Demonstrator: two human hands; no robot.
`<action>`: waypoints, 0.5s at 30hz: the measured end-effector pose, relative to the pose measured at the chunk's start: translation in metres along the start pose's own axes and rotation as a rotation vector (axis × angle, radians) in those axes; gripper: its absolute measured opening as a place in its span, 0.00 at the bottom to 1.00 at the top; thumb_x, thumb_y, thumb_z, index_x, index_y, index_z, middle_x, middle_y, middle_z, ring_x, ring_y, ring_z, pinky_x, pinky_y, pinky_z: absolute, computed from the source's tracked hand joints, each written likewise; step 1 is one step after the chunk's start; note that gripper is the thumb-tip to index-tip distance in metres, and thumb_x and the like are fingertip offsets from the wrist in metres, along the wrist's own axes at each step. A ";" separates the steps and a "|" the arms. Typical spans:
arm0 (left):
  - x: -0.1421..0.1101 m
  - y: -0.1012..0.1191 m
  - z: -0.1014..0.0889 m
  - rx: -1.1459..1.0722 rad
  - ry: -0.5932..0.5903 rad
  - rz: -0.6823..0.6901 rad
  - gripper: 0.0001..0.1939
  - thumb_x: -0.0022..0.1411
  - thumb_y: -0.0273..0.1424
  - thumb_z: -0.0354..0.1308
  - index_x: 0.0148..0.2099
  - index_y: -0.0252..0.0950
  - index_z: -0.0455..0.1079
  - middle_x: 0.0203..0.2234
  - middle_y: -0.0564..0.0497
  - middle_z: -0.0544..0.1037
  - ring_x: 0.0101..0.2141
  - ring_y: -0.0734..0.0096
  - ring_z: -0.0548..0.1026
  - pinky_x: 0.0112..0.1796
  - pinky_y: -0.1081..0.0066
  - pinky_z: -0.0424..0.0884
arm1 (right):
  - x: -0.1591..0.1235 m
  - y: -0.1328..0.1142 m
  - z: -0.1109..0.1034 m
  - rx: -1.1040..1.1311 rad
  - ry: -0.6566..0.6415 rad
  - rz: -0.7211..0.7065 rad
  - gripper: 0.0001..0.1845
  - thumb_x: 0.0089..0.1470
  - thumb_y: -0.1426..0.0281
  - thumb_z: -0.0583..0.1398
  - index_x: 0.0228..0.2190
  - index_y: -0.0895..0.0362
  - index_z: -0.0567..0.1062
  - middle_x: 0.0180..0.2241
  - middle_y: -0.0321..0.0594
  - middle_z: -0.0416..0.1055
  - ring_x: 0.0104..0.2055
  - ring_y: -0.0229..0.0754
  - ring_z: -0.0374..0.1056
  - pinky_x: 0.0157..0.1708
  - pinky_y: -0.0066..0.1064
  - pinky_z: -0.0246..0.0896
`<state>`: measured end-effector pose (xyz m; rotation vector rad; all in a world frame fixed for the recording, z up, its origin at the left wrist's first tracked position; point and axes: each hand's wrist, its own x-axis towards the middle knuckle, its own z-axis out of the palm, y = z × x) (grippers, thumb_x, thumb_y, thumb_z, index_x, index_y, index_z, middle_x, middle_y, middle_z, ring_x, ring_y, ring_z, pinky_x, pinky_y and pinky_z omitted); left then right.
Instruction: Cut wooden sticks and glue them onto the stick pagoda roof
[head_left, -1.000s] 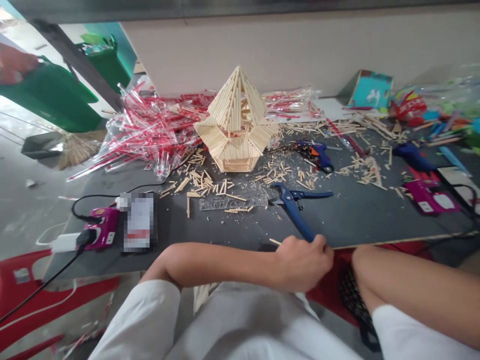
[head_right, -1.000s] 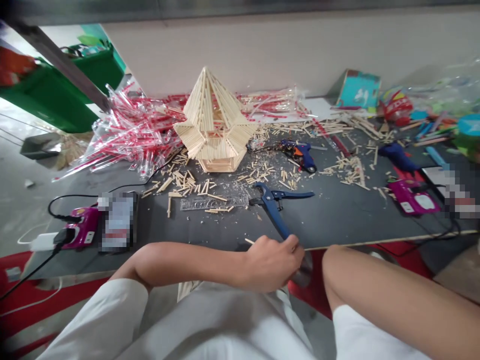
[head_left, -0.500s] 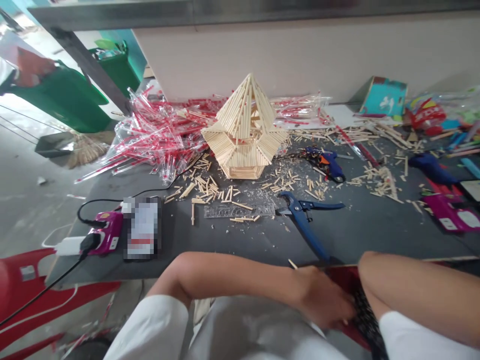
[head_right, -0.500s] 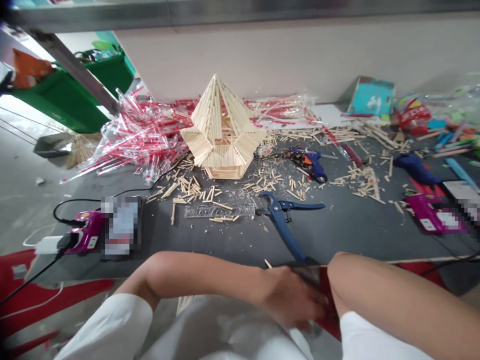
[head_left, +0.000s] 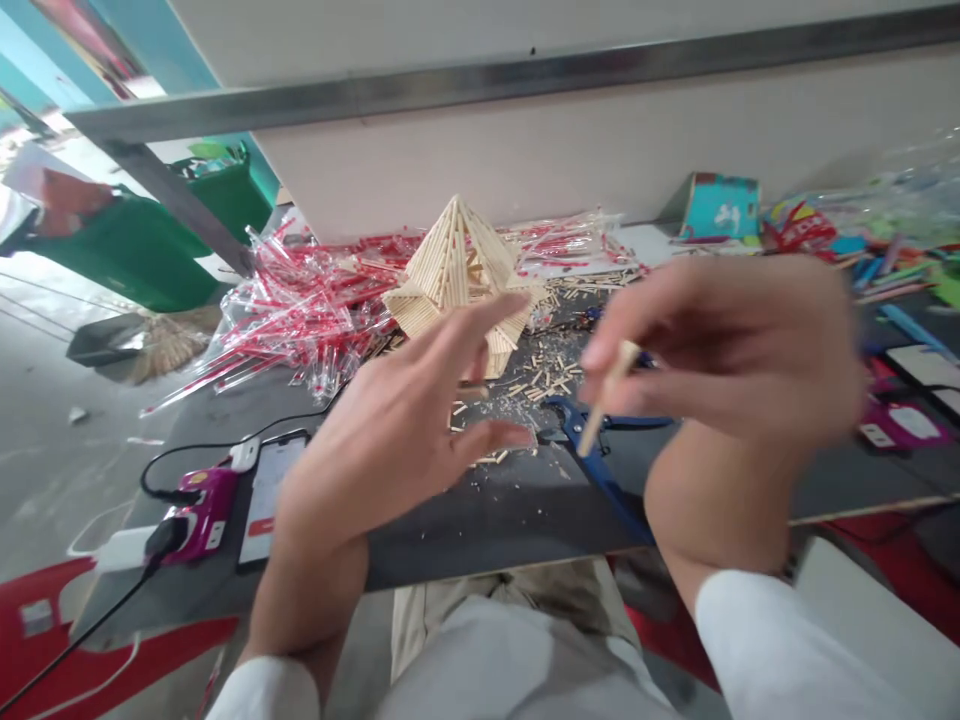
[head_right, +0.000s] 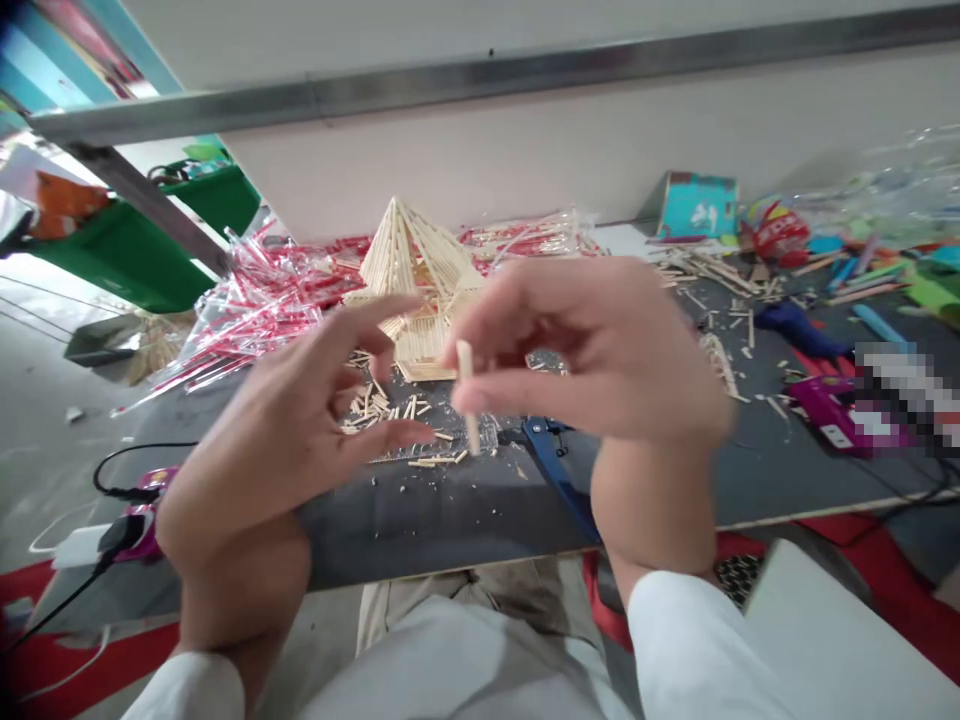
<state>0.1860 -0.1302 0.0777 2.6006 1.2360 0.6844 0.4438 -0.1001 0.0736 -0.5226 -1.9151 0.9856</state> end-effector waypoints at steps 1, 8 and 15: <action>0.002 -0.007 0.000 -0.029 0.065 0.021 0.42 0.65 0.45 0.66 0.73 0.44 0.51 0.48 0.47 0.77 0.40 0.63 0.79 0.40 0.65 0.77 | 0.014 0.007 0.004 0.066 0.022 0.017 0.11 0.49 0.72 0.73 0.35 0.56 0.80 0.29 0.34 0.75 0.26 0.31 0.66 0.23 0.26 0.59; 0.023 -0.032 0.020 0.000 0.133 0.096 0.38 0.62 0.42 0.69 0.69 0.45 0.59 0.54 0.46 0.76 0.44 0.61 0.79 0.45 0.63 0.78 | 0.040 0.060 0.025 0.230 0.046 0.202 0.17 0.48 0.63 0.75 0.32 0.56 0.75 0.26 0.31 0.70 0.22 0.28 0.60 0.19 0.25 0.55; 0.029 -0.039 0.032 0.040 0.169 0.033 0.41 0.62 0.45 0.68 0.71 0.45 0.54 0.56 0.46 0.75 0.42 0.63 0.79 0.38 0.65 0.76 | 0.044 0.074 0.024 0.269 0.115 0.216 0.16 0.52 0.60 0.72 0.33 0.53 0.73 0.27 0.30 0.68 0.21 0.29 0.58 0.19 0.27 0.53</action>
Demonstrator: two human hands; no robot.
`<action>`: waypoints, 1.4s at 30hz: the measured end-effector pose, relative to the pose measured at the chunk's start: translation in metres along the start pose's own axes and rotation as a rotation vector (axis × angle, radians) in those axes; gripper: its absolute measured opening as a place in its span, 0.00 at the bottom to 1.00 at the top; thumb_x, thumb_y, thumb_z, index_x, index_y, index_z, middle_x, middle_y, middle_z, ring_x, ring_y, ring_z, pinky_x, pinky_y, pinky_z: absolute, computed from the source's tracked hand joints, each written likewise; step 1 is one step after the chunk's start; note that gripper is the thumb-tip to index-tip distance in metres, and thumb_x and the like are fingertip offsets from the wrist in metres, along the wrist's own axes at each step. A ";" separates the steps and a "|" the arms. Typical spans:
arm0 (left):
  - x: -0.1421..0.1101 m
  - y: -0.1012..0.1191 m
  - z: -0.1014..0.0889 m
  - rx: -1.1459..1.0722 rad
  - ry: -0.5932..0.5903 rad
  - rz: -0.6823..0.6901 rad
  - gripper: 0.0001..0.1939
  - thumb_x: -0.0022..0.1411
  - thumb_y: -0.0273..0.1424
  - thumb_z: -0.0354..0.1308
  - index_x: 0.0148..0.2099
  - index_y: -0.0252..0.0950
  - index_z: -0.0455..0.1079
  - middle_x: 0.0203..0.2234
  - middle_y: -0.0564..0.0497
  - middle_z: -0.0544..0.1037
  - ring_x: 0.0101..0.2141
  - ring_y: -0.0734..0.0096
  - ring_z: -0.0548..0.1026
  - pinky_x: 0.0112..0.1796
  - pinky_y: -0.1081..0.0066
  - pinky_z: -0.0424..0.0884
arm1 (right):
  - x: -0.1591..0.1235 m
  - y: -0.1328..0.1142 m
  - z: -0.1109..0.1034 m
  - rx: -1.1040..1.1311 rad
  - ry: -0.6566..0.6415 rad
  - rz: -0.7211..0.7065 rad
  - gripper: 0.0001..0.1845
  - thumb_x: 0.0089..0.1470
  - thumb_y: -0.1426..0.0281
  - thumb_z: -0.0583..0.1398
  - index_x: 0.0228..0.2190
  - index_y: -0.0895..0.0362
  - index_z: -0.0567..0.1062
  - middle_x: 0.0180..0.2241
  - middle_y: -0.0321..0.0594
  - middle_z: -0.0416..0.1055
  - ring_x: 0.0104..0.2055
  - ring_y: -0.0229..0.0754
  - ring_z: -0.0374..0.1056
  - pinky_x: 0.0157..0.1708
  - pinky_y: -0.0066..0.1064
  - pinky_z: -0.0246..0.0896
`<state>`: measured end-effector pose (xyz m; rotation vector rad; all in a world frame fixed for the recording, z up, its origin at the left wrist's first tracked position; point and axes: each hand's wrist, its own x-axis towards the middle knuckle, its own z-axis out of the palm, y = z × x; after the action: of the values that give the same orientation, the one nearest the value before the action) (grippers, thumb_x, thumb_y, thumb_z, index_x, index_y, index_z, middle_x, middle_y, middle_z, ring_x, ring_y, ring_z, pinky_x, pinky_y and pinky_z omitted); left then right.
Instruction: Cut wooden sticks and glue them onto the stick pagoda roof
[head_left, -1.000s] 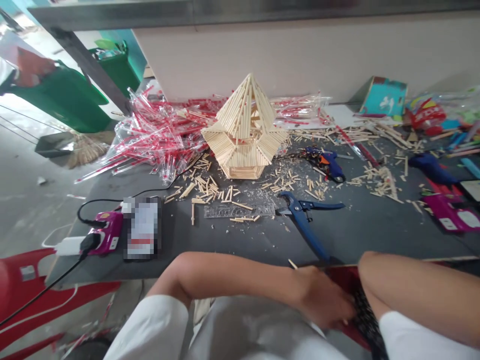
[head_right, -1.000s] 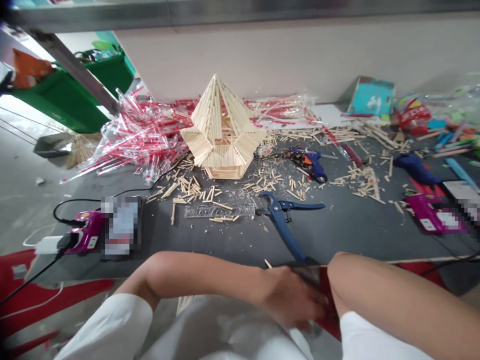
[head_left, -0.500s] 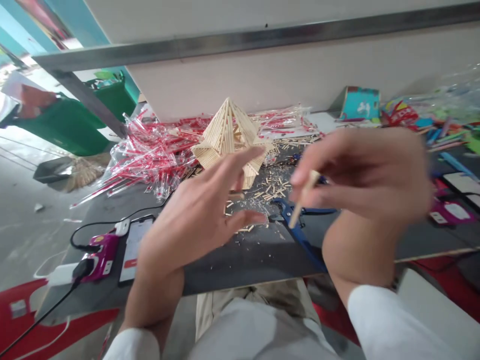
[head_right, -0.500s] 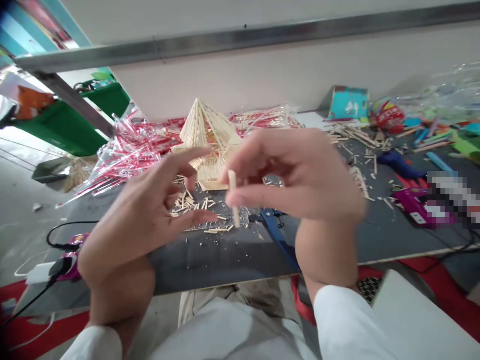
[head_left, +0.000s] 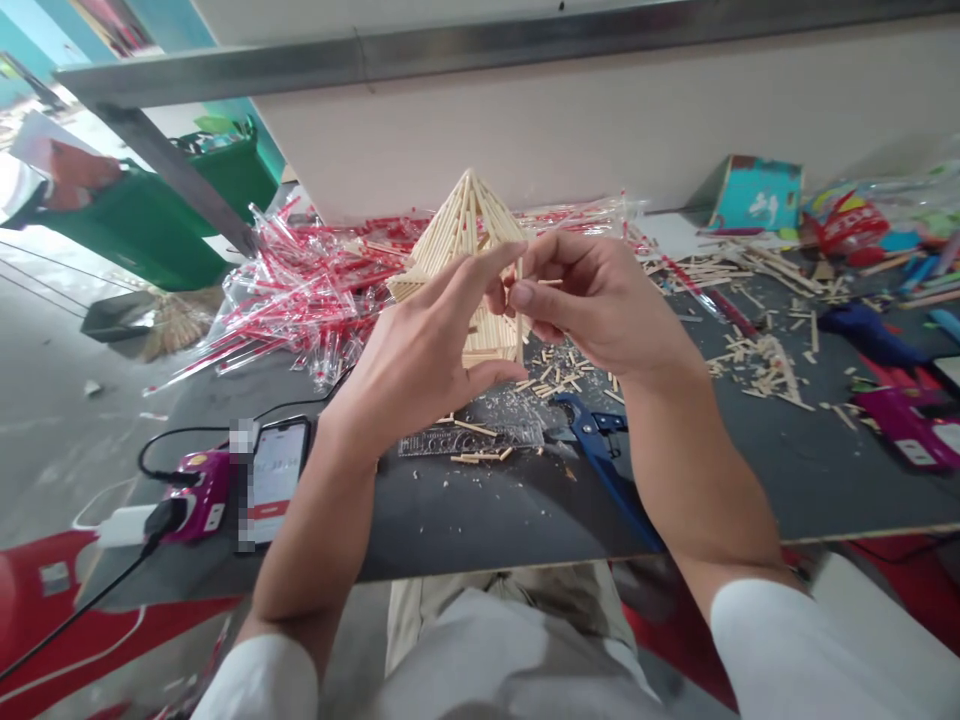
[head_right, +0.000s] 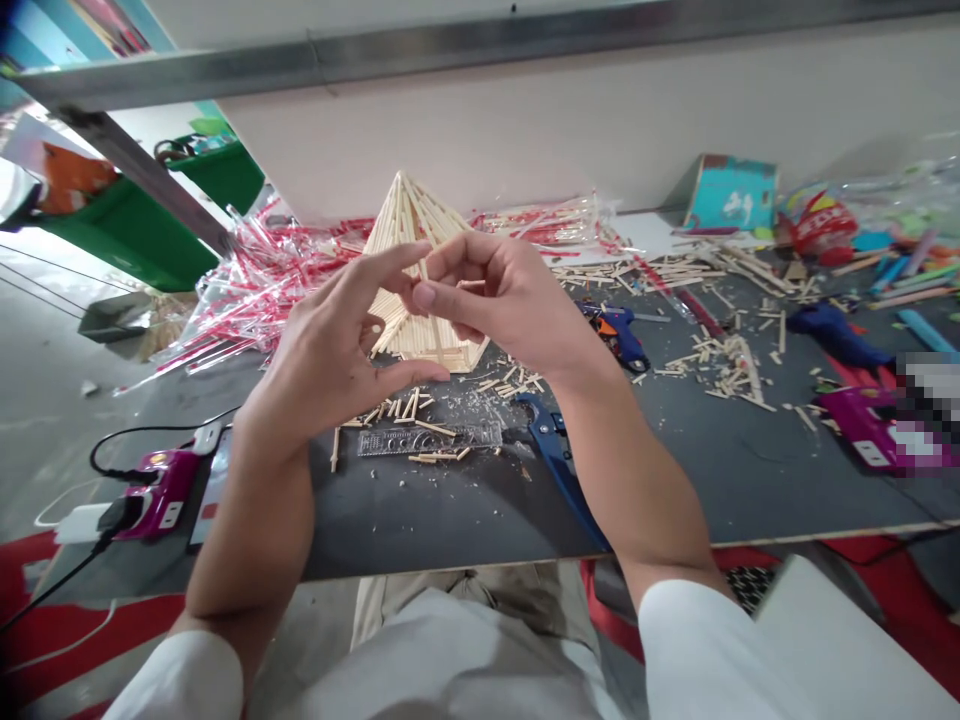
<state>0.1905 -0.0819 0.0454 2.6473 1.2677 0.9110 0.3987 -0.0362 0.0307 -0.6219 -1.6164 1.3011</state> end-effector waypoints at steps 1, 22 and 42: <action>0.000 -0.001 0.001 -0.003 0.000 0.002 0.41 0.63 0.45 0.68 0.71 0.46 0.53 0.56 0.46 0.75 0.41 0.63 0.79 0.37 0.65 0.76 | 0.000 0.001 0.000 0.002 0.001 0.002 0.16 0.52 0.59 0.72 0.33 0.53 0.73 0.27 0.30 0.68 0.22 0.29 0.58 0.19 0.27 0.53; -0.006 -0.023 -0.036 -0.030 0.002 -0.068 0.41 0.59 0.46 0.69 0.69 0.44 0.59 0.43 0.50 0.79 0.30 0.72 0.72 0.35 0.68 0.72 | -0.056 -0.031 -0.068 0.034 0.193 0.006 0.11 0.50 0.62 0.74 0.29 0.54 0.80 0.24 0.34 0.70 0.21 0.30 0.62 0.17 0.28 0.49; -0.008 -0.059 -0.041 -0.011 0.125 -0.209 0.42 0.60 0.45 0.70 0.70 0.43 0.56 0.44 0.54 0.78 0.28 0.79 0.61 0.35 0.68 0.69 | -0.048 0.042 -0.202 -1.163 0.236 0.837 0.30 0.41 0.44 0.72 0.14 0.53 0.69 0.14 0.38 0.65 0.20 0.37 0.56 0.26 0.35 0.50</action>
<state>0.1242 -0.0566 0.0575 2.4241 1.5267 1.0590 0.5917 0.0302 -0.0260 -2.2335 -1.8721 0.5920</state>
